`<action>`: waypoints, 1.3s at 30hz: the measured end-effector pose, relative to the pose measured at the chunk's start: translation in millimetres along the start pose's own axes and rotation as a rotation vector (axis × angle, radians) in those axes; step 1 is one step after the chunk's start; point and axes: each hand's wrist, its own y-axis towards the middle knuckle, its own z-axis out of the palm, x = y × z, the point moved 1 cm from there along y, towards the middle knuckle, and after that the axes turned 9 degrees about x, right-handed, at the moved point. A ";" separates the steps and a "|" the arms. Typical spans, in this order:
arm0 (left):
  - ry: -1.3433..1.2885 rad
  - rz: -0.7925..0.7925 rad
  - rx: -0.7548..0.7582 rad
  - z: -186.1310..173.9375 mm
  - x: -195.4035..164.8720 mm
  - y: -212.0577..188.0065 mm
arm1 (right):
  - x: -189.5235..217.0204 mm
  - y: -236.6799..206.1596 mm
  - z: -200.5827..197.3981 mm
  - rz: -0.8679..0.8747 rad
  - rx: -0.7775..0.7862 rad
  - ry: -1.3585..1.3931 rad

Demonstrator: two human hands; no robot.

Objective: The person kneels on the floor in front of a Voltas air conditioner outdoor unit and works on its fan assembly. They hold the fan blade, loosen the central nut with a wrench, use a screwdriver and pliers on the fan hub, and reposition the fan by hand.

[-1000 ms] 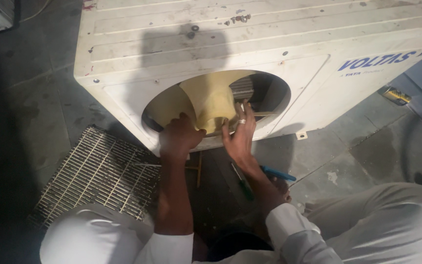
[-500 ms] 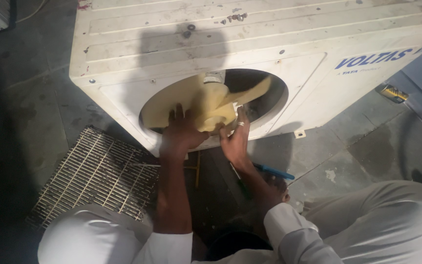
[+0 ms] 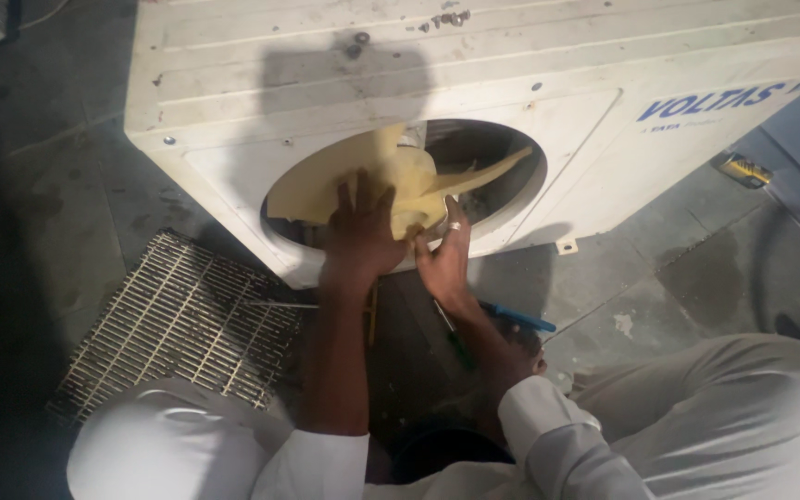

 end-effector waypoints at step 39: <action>-0.183 0.189 0.095 -4.3 -7.9 7.3 | -118.9 -122.4 8.7 0.523 0.887 -0.216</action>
